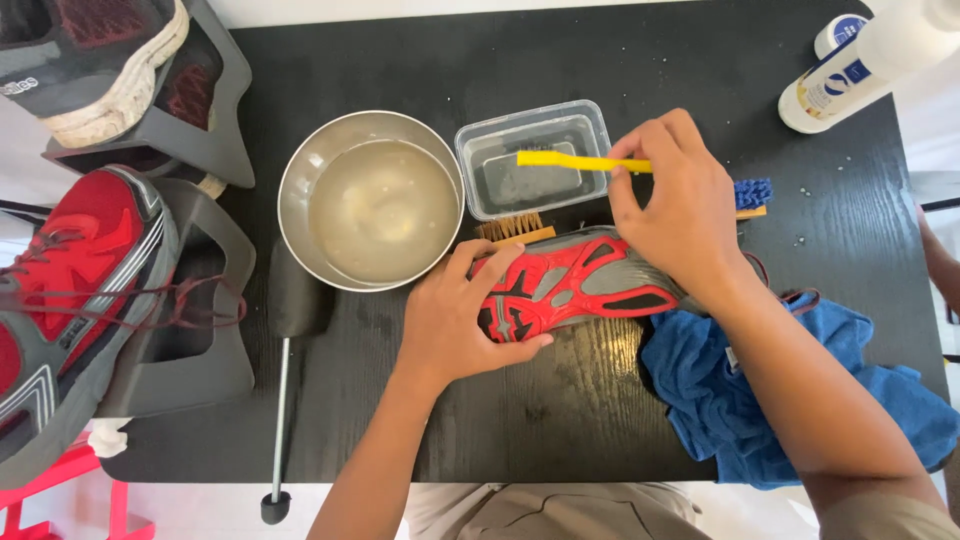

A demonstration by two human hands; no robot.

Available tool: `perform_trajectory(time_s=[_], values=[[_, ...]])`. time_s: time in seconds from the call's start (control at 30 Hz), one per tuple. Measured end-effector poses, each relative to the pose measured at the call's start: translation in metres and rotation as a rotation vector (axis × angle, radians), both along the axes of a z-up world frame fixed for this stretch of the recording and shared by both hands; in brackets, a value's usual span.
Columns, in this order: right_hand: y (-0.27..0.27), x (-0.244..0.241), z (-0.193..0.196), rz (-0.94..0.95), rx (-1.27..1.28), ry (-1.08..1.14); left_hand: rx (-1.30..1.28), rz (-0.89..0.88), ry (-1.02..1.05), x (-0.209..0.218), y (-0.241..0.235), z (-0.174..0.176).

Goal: The person scrubs a red and grey sneaker with a yellow toothbrush, repeatedly dipping the brush into a metal bowl of water and a plastic container. The person holds the shoe with their left hand and scrubs various parts of the upper and sole with the brush in their right hand.

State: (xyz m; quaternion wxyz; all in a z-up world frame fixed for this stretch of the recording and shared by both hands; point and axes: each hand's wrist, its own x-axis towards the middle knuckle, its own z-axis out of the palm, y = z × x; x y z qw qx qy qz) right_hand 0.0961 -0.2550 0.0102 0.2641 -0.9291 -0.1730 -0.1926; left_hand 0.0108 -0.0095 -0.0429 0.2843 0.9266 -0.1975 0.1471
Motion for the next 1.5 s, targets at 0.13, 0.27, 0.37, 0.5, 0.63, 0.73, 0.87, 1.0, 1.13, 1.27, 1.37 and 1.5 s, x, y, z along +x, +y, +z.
perform_trajectory(time_s=[0.13, 0.27, 0.37, 0.5, 0.63, 0.73, 0.87, 1.0, 1.13, 1.27, 1.37, 1.5], values=[[-0.001, 0.001, -0.002, -0.001, 0.015, -0.025, -0.016, 0.015, -0.004, -0.002, -0.001, 0.003], [-0.004, -0.001, 0.0, 0.034, 0.102, 0.009, -0.034, 0.013, -0.003, -0.006, -0.003, 0.006], [-0.006, -0.001, 0.004, 0.084, 0.183, 0.03, -0.034, 0.004, -0.03, -0.007, -0.003, 0.008], [-0.017, -0.007, 0.02, 0.135, 0.281, 0.053, 0.026, 0.035, -0.124, -0.014, -0.005, 0.004], [-0.03, -0.032, 0.038, 0.099, 0.265, 0.117, 0.025, 0.035, -0.106, -0.017, -0.007, 0.012], [-0.046, -0.044, 0.033, 0.07, 0.203, 0.088, 0.074, -0.003, -0.16, -0.015, -0.009, 0.011], [-0.064, -0.058, 0.023, -0.018, -0.049, -0.098, 0.041, 0.014, -0.136, -0.016, -0.01, 0.011], [-0.073, -0.069, 0.003, -0.17, -0.307, -0.359, 0.061, -0.016, -0.142, -0.015, -0.009, 0.016], [-0.039, -0.079, -0.001, 0.003, -0.259, -0.45, 0.118, -0.02, -0.12, -0.014, -0.01, 0.015], [-0.075, -0.071, -0.001, -0.128, -0.332, -0.51, 0.107, -0.04, -0.071, -0.012, -0.008, 0.019], [-0.073, -0.063, -0.002, -0.072, -0.246, -0.468, 0.093, -0.027, -0.071, -0.01, -0.011, 0.017], [-0.042, -0.078, 0.012, 0.046, -0.23, -0.455, 0.073, -0.06, -0.165, -0.01, -0.011, 0.011]])
